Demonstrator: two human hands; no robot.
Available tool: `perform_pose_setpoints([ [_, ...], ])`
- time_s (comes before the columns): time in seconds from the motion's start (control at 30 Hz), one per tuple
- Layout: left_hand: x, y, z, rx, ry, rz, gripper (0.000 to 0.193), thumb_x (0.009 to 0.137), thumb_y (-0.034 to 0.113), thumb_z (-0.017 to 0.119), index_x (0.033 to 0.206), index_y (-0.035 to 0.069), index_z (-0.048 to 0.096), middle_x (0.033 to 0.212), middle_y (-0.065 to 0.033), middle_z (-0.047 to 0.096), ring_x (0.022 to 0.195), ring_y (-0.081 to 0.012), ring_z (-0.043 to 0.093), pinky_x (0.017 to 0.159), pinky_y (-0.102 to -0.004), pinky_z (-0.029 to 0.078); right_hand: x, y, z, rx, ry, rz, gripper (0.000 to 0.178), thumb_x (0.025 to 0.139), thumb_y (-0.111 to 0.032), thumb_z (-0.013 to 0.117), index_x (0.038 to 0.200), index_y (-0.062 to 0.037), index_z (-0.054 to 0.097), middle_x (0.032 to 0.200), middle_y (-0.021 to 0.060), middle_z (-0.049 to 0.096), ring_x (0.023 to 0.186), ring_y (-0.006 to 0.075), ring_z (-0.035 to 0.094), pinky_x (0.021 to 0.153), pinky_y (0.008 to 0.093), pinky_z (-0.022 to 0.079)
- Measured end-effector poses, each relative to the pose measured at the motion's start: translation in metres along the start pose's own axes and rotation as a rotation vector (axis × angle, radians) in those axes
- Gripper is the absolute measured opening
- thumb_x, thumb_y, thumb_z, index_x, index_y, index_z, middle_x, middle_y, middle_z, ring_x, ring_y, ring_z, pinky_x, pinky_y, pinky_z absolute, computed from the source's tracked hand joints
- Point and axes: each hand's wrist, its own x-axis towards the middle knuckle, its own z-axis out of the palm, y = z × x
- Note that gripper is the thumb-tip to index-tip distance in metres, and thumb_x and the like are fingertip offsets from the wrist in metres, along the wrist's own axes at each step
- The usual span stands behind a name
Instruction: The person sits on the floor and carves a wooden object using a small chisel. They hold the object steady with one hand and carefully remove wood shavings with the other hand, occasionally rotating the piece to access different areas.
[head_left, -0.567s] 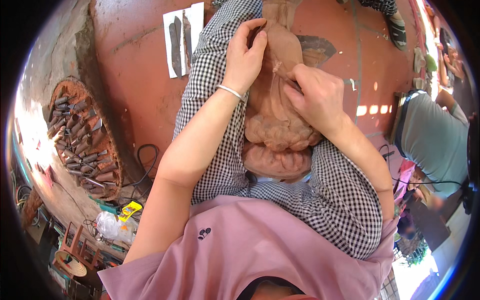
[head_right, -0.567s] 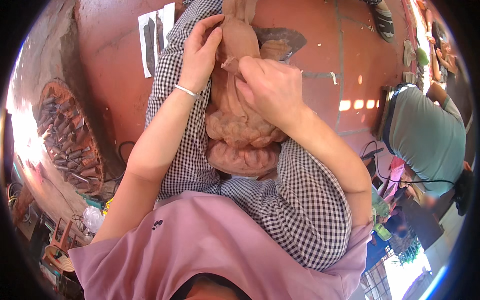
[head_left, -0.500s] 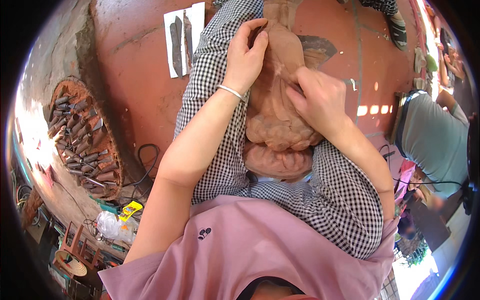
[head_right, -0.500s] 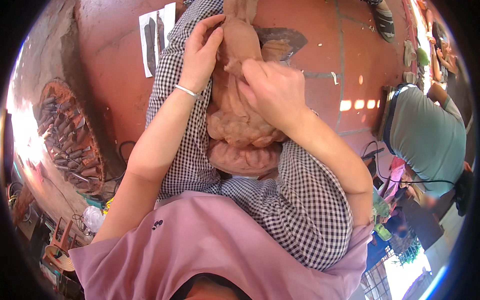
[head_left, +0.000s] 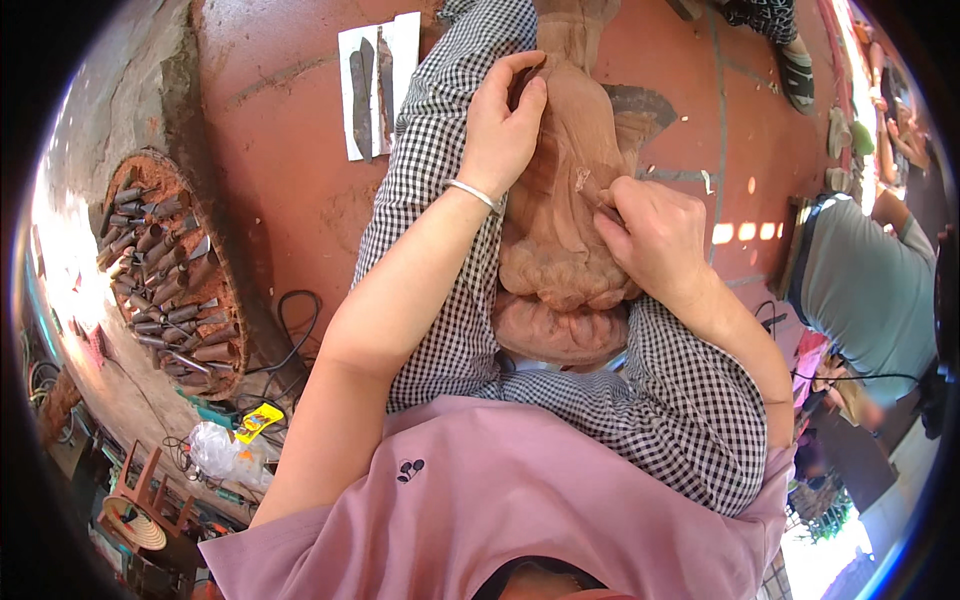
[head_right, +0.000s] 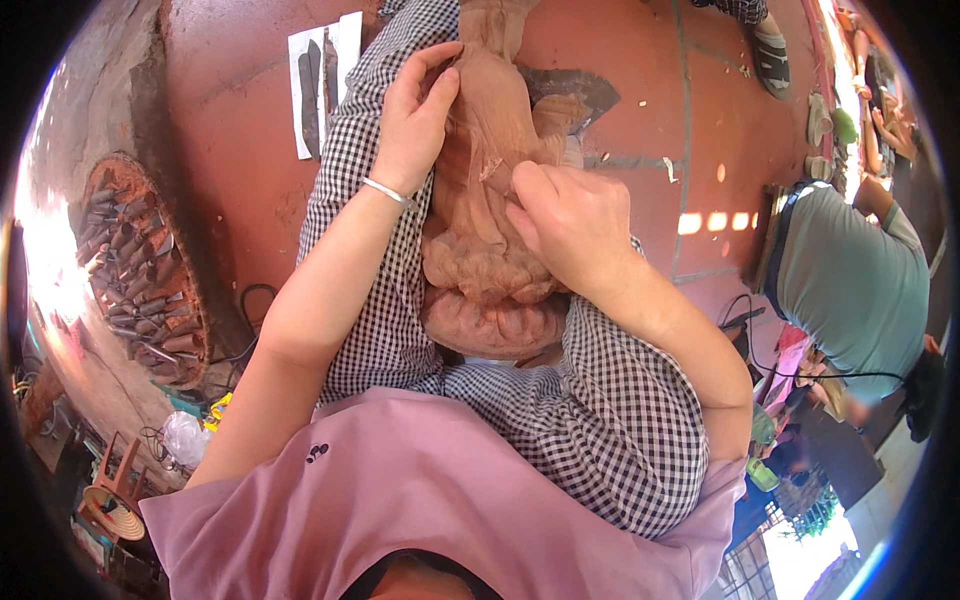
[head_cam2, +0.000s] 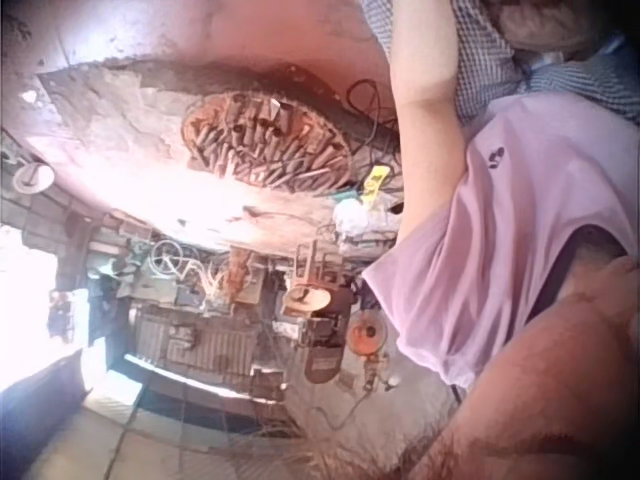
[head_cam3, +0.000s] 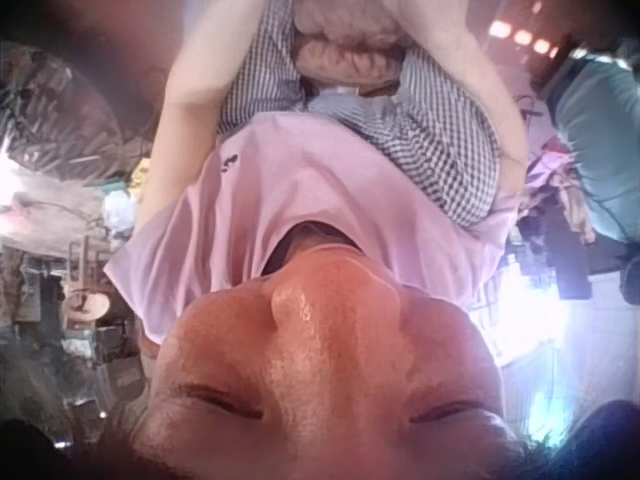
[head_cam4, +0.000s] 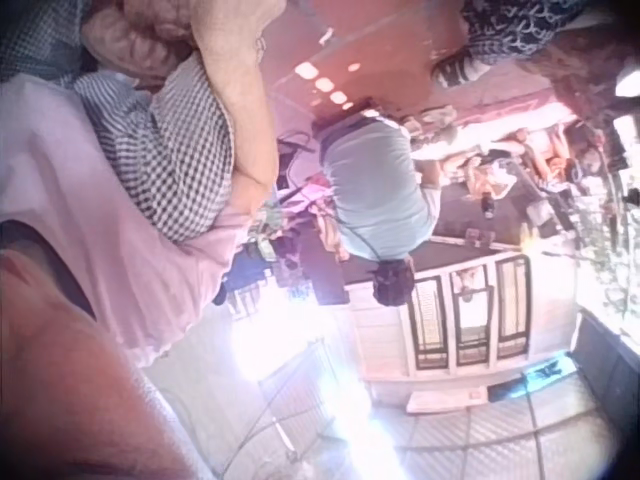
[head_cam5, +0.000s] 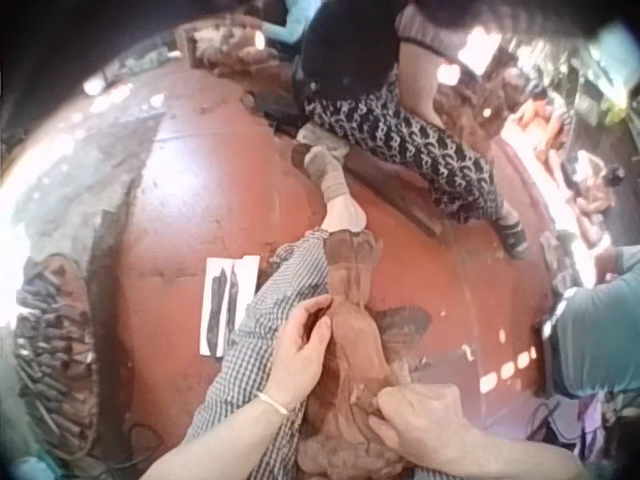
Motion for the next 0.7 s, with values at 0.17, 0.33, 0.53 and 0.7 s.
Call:
perform_pose_setpoints([
  [0.17, 0.002, 0.005, 0.003, -0.062, -0.022, -0.022, 0.027, 0.095, 0.009, 0.056, 0.119, -0.002, 0.060, 0.110, -0.0125, 0.067, 0.102, -0.0200, 0.064, 0.091, -0.0296, 0.049, 0.015, 0.017, 0.012, 0.081, 0.105, -0.040, 0.026, 0.067, -0.011, 0.076, 0.079, -0.0080, 0.053, 0.068, 0.0061, 0.059, 0.063, 0.0251, 0.062, 0.053, 0.0374, 0.048],
  [0.33, 0.002, 0.002, 0.000, -0.060, -0.035, 0.019, 0.028, 0.095, 0.009, 0.057, 0.120, -0.002, 0.060, 0.110, -0.0103, 0.067, 0.102, -0.0170, 0.063, 0.091, -0.0284, 0.049, -0.013, 0.035, 0.002, 0.268, 0.025, -0.009, 0.018, 0.068, -0.005, 0.075, 0.080, -0.0075, 0.061, 0.068, 0.0052, 0.060, 0.064, 0.0253, 0.061, 0.056, 0.0347, 0.048],
  [0.53, 0.000, 0.008, 0.001, -0.068, -0.030, -0.013, 0.027, 0.096, 0.009, 0.056, 0.120, -0.002, 0.060, 0.109, -0.0091, 0.067, 0.101, -0.0155, 0.063, 0.090, -0.0275, 0.049, -0.034, 0.059, -0.021, 0.499, -0.048, 0.227, 0.017, 0.069, 0.002, 0.073, 0.084, -0.0038, 0.068, 0.088, 0.0076, 0.062, 0.083, 0.0225, 0.060, 0.068, 0.0318, 0.050],
  [0.7, 0.001, 0.002, 0.002, -0.020, -0.034, -0.025, 0.027, 0.096, 0.009, 0.056, 0.121, -0.002, 0.059, 0.110, -0.0094, 0.067, 0.100, -0.0150, 0.063, 0.089, -0.0271, 0.049, -0.016, 0.044, 0.007, 0.535, 0.038, 0.127, 0.018, 0.070, 0.000, 0.075, 0.084, -0.0052, 0.067, 0.111, 0.0072, 0.060, 0.105, 0.0256, 0.057, 0.087, 0.0350, 0.047],
])
